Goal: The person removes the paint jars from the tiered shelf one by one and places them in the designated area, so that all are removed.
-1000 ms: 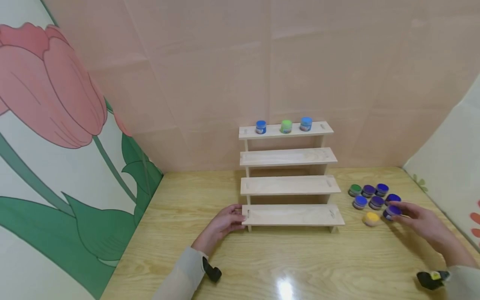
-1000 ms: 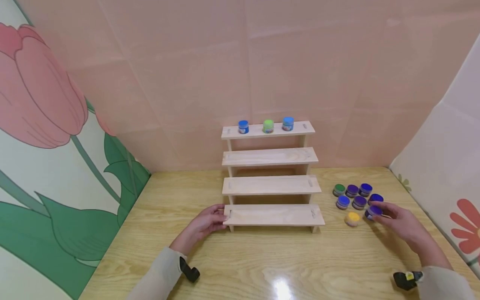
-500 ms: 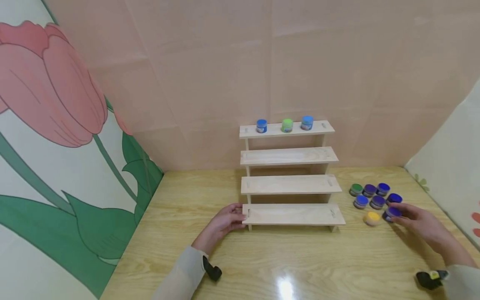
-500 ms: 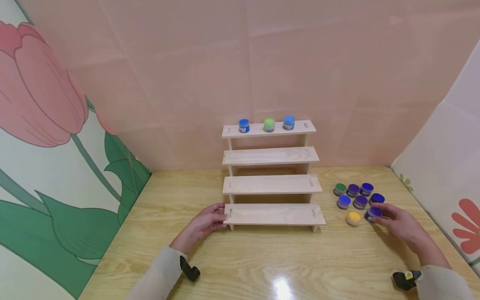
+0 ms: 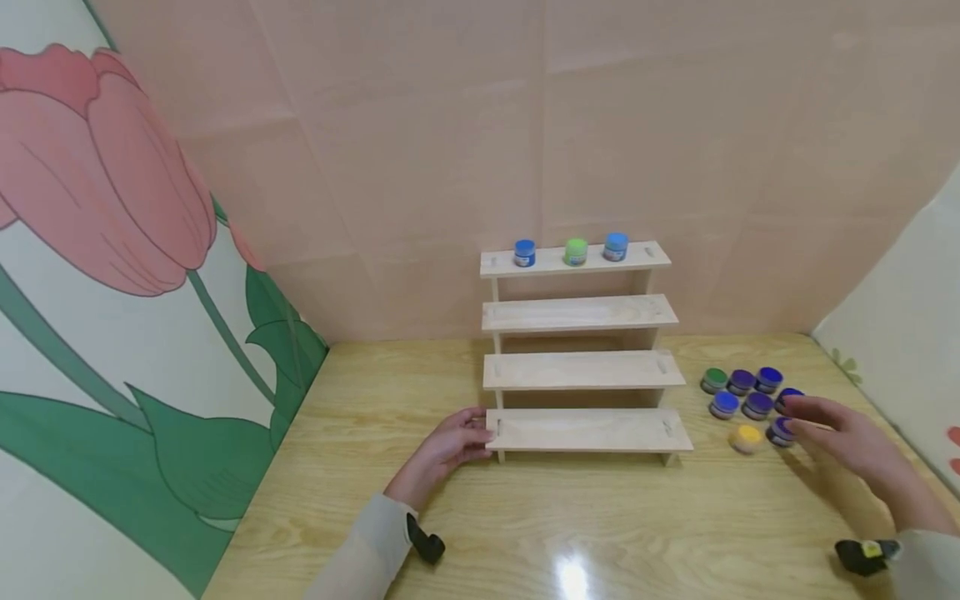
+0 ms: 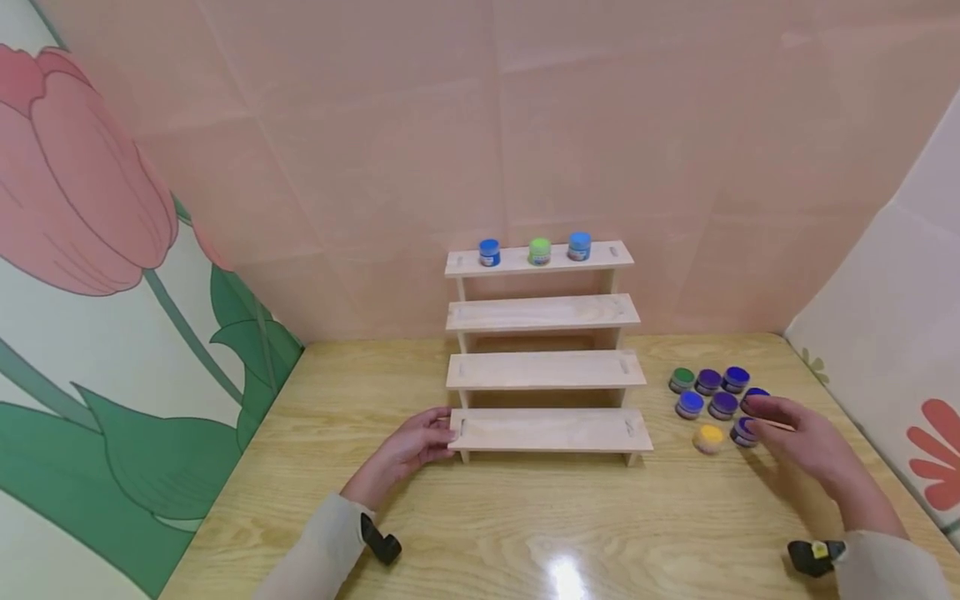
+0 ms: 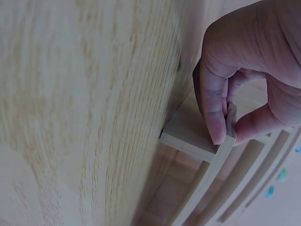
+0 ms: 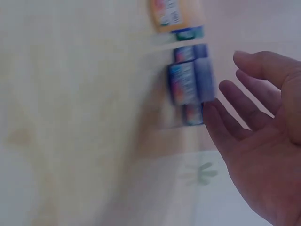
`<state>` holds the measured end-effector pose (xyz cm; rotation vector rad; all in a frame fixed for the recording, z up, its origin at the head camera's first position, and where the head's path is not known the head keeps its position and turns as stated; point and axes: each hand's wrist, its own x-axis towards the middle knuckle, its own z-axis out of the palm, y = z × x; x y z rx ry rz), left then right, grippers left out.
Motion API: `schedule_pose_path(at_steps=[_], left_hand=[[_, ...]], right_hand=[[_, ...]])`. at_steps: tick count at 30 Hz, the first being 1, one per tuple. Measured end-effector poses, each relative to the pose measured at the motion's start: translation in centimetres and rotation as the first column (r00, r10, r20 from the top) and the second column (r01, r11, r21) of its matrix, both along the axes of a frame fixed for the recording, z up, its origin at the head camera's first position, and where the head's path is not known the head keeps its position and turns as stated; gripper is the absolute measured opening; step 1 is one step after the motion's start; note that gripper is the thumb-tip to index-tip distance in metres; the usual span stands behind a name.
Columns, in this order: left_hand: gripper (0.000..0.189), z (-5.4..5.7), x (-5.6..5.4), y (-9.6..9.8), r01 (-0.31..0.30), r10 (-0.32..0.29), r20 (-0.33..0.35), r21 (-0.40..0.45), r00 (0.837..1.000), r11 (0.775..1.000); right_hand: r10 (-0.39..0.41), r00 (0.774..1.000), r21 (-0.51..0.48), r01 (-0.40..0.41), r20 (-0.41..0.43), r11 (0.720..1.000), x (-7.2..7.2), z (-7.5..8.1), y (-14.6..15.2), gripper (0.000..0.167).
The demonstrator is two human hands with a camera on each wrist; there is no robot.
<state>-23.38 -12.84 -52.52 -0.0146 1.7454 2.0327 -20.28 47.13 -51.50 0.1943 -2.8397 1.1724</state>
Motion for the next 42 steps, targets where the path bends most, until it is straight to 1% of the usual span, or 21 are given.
schedule_pose_path(at_steps=[3,6,10,16,23,29,33,37,42], left_hand=[[0.058,0.0,0.0,0.1,-0.001,0.001,0.0,-0.001,1.0,1.0],[0.058,0.0,0.0,0.1,-0.002,0.002,-0.003,-0.002,1.0,1.0],[0.059,0.1,0.1,0.1,0.003,-0.003,-0.007,0.008,1.0,1.0],[0.061,-0.1,0.2,-0.1,0.023,-0.023,-0.037,0.021,0.999,1.0],[0.06,0.0,0.2,0.1,-0.008,0.008,0.01,-0.001,1.0,1.0],[0.06,0.0,0.1,0.2,-0.012,0.012,0.016,-0.002,1.0,1.0],[0.059,-0.1,0.1,0.1,-0.01,0.01,0.012,0.0,1.0,1.0],[0.059,-0.2,0.2,0.0,-0.005,0.005,0.009,-0.001,1.0,1.0],[0.059,-0.1,0.2,0.1,-0.01,0.01,0.006,0.0,1.0,1.0]], right_hand=[[0.001,0.998,-0.029,-0.003,-0.067,1.0,-0.2,1.5,-0.7,0.039],[0.007,0.997,-0.017,-0.009,-0.08,1.0,-0.6,3.2,-1.5,0.039],[0.024,0.997,0.027,-0.022,-0.068,0.999,-1.2,5.3,-2.6,0.045],[0.04,0.997,0.052,-0.037,-0.061,0.998,-2.4,8.1,-4.3,0.051],[0.028,0.998,0.075,-0.024,-0.06,0.997,-4.1,11.2,-6.5,0.056],[0.031,0.997,0.055,-0.027,-0.074,0.998,-4.9,14.0,-8.3,0.056],[0.032,0.997,0.053,-0.029,-0.063,0.998,-5.4,15.8,-9.7,0.06],[0.039,0.997,0.057,-0.036,-0.063,0.998,-6.0,17.2,-11.0,0.064],[0.054,0.995,0.023,-0.052,-0.082,0.998,-7.0,18.2,-12.4,0.063]])
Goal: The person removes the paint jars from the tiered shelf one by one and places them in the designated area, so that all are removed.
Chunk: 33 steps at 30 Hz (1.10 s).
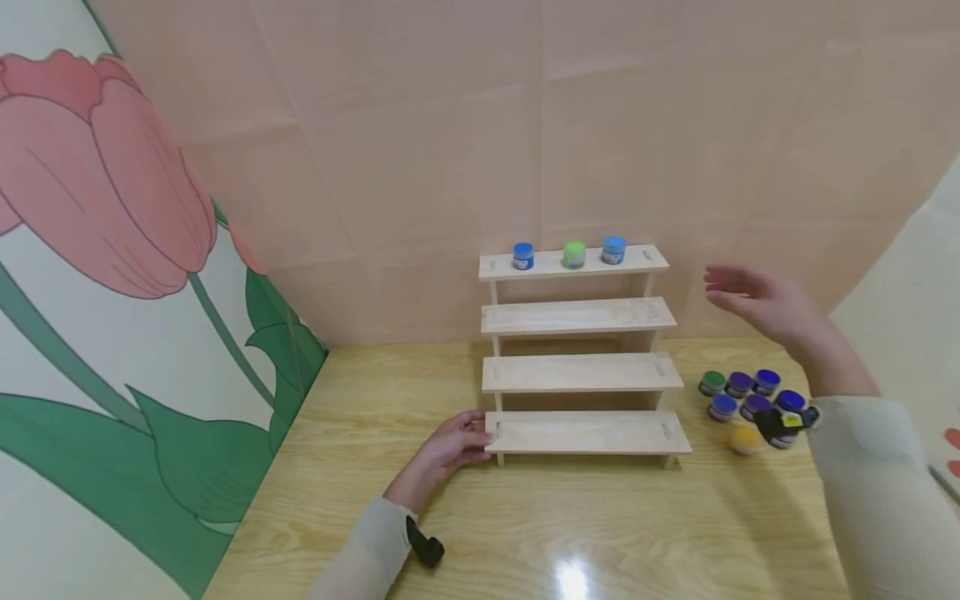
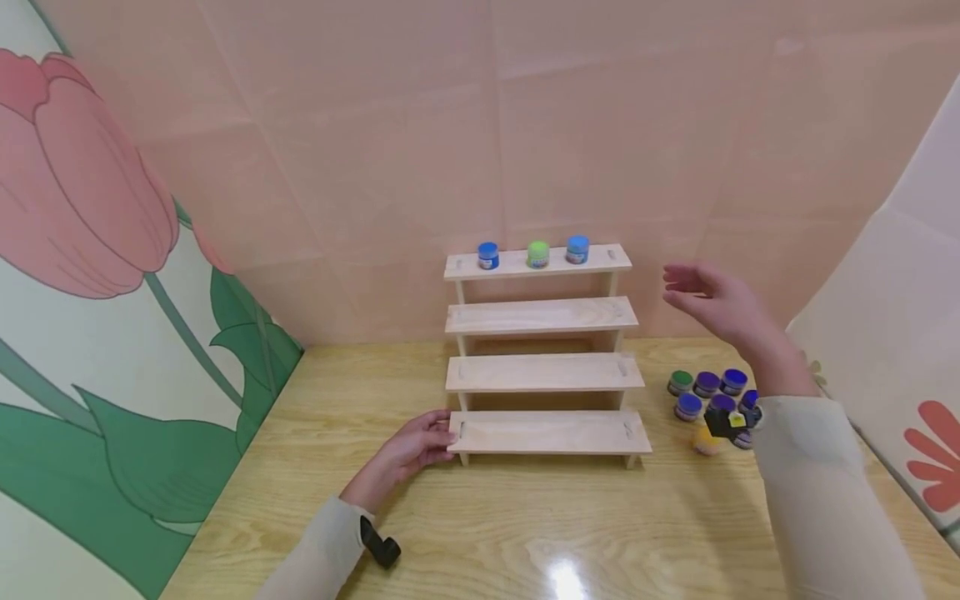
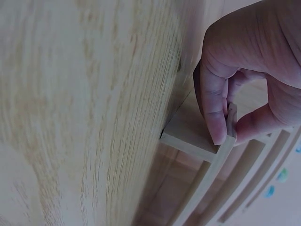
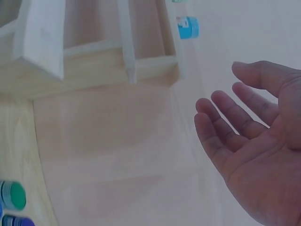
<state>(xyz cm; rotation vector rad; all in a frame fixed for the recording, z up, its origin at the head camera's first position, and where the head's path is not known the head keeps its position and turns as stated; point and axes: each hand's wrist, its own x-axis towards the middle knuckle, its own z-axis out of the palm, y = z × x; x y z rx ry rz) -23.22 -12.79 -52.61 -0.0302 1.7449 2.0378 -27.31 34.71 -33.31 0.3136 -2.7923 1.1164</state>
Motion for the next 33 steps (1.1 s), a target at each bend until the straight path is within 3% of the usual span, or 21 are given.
schedule_pose_path(at_steps=[7,15,24,33], left_hand=[[0.059,0.2,0.1,0.0,-0.002,0.002,0.013,0.0,1.0,1.0],[0.062,0.3,0.0,0.1,-0.016,0.017,0.02,-0.009,1.0,1.0],[0.059,0.2,0.0,0.1,-0.005,0.005,0.014,-0.01,1.0,1.0],[0.059,0.2,0.1,0.1,-0.001,0.001,0.01,0.0,1.0,1.0]], right_hand=[[0.027,0.999,-0.059,-0.029,-0.027,0.998,-1.5,0.9,-1.9,0.058],[0.019,1.0,-0.105,-0.017,0.015,0.994,-3.2,1.9,-4.0,0.063],[-0.069,0.998,-0.187,0.065,-0.012,0.98,-5.0,2.0,-6.2,0.063],[-0.07,0.998,-0.222,0.069,0.005,0.973,-6.6,2.1,-7.6,0.064]])
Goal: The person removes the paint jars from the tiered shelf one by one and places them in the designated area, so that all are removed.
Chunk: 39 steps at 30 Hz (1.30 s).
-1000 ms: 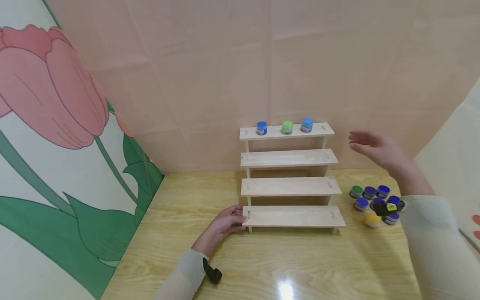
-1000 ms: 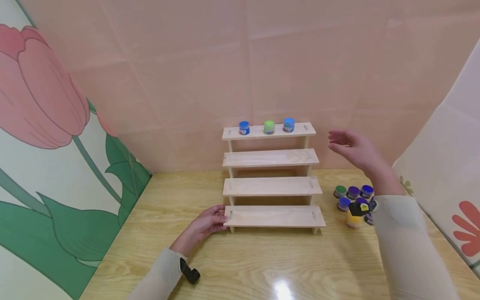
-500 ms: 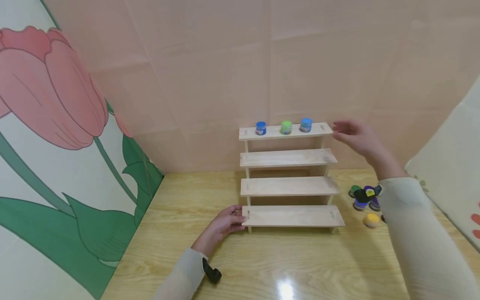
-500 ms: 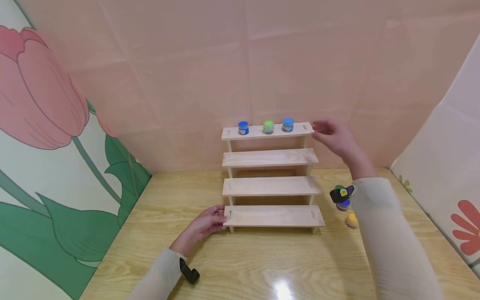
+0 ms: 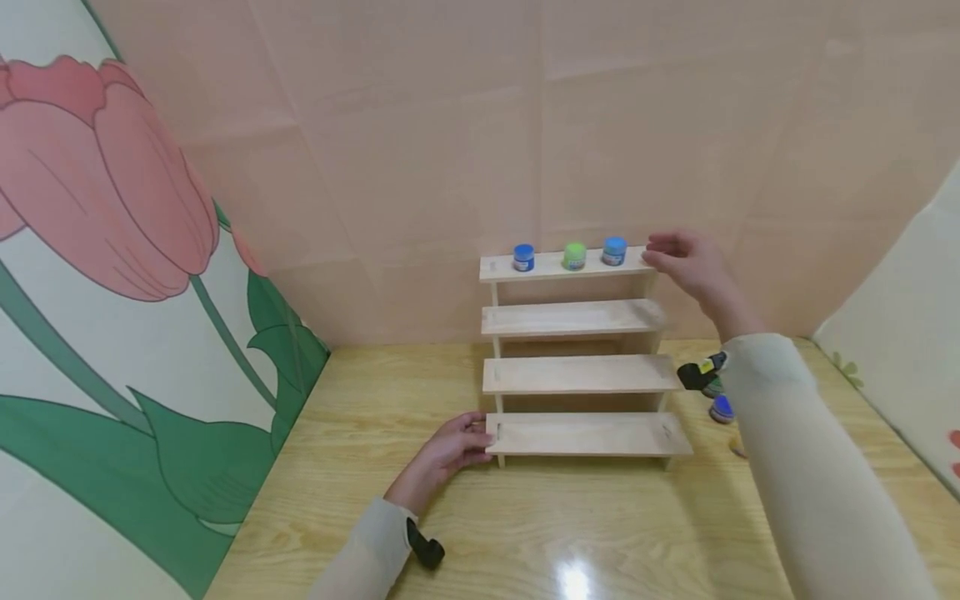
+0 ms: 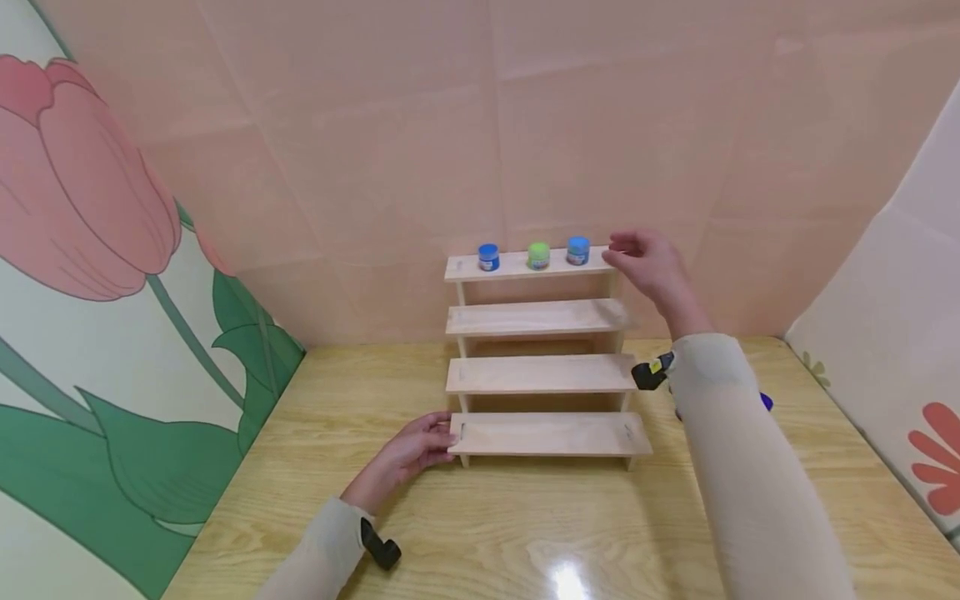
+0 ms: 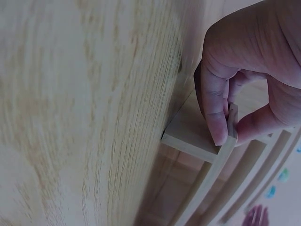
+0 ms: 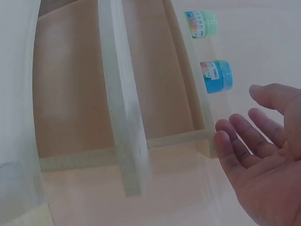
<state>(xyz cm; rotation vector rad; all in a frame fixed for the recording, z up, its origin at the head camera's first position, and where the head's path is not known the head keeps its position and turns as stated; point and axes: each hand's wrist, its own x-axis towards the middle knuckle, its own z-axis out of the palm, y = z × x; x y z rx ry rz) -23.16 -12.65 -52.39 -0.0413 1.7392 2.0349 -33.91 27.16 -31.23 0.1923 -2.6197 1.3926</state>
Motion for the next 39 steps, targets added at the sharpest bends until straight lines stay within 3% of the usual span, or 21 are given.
schedule_pose_path(at_steps=[9,24,39], left_hand=[[0.059,-0.4,0.0,0.0,0.004,-0.003,-0.012,0.007,1.0,1.0],[0.057,-0.1,0.2,0.0,-0.008,0.008,-0.001,-0.006,1.0,1.0],[0.056,-0.1,0.1,-0.1,-0.006,0.006,-0.009,0.008,1.0,1.0]], right_hand=[[-0.001,1.0,0.024,0.001,0.03,1.0,-1.0,0.6,-1.3,0.063],[0.037,0.999,0.058,-0.038,0.032,0.998,-2.9,1.2,-3.8,0.061],[0.014,0.999,0.064,-0.017,0.05,0.998,-3.8,0.7,-3.9,0.051]])
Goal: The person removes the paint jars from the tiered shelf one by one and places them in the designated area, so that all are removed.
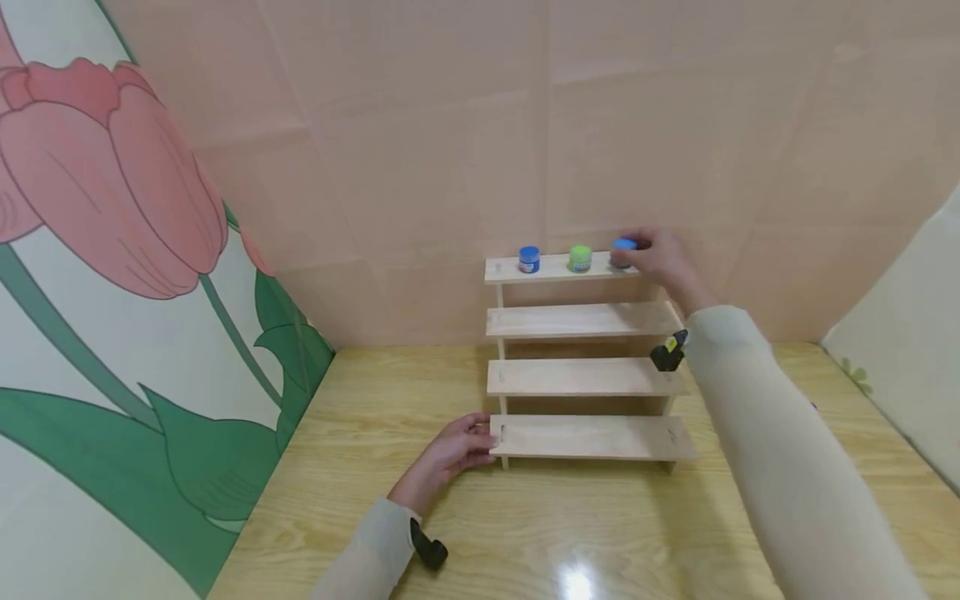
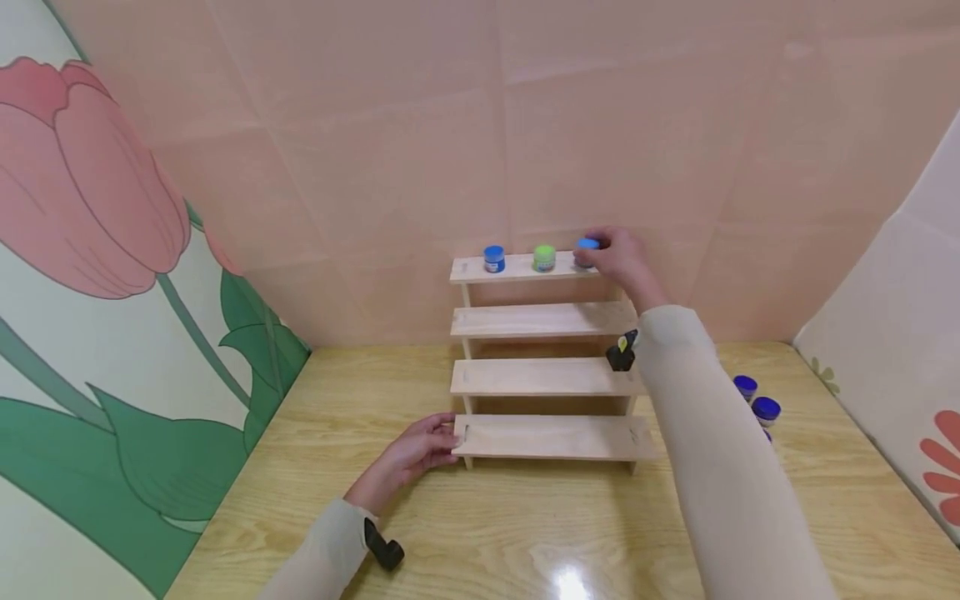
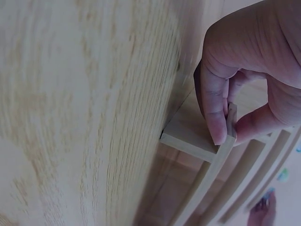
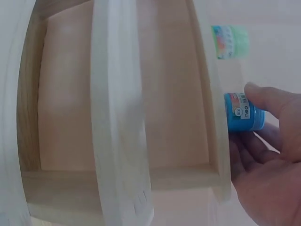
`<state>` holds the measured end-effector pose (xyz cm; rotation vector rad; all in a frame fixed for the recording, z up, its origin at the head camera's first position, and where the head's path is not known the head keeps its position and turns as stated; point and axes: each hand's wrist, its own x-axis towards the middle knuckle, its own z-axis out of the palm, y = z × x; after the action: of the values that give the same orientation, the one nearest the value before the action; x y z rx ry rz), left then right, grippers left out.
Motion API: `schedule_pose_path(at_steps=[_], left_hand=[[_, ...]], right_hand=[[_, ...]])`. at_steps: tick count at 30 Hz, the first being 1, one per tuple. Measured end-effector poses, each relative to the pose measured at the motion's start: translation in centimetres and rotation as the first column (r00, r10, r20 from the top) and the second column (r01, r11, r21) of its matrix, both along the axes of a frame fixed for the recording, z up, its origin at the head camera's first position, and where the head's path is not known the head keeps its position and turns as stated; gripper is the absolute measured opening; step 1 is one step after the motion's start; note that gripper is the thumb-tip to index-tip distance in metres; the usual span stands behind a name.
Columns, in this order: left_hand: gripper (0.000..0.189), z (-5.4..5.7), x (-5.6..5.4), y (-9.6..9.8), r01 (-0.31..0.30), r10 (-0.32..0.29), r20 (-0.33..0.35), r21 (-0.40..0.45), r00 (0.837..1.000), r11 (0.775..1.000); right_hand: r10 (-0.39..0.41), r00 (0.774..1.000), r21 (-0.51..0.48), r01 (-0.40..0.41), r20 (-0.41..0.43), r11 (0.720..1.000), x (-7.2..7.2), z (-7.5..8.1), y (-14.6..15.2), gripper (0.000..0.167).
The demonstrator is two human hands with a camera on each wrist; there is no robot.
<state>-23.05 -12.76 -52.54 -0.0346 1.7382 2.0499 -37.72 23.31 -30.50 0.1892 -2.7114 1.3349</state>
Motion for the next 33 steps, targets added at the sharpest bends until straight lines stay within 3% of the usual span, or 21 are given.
schedule_pose_path(at_steps=[9,13,24,33], left_hand=[[0.056,-0.1,0.0,0.1,-0.011,0.011,0.008,-0.005,1.0,1.0],[0.057,0.0,-0.1,0.1,-0.008,0.008,0.01,-0.003,1.0,1.0],[0.057,0.3,0.1,0.2,-0.01,0.01,-0.002,-0.01,1.0,1.0],[0.058,0.0,0.0,0.1,-0.002,0.002,-0.004,-0.009,1.0,1.0]], right_hand=[[0.086,0.995,0.004,-0.086,-0.043,0.996,1.5,-0.3,2.8,0.054],[0.083,0.996,-0.016,-0.083,-0.038,0.996,2.6,-0.4,4.0,0.057],[0.103,0.986,0.009,-0.103,-0.129,0.995,6.2,-1.2,7.6,0.053],[0.128,0.98,0.033,-0.124,-0.155,0.992,9.4,-2.9,10.2,0.049]])
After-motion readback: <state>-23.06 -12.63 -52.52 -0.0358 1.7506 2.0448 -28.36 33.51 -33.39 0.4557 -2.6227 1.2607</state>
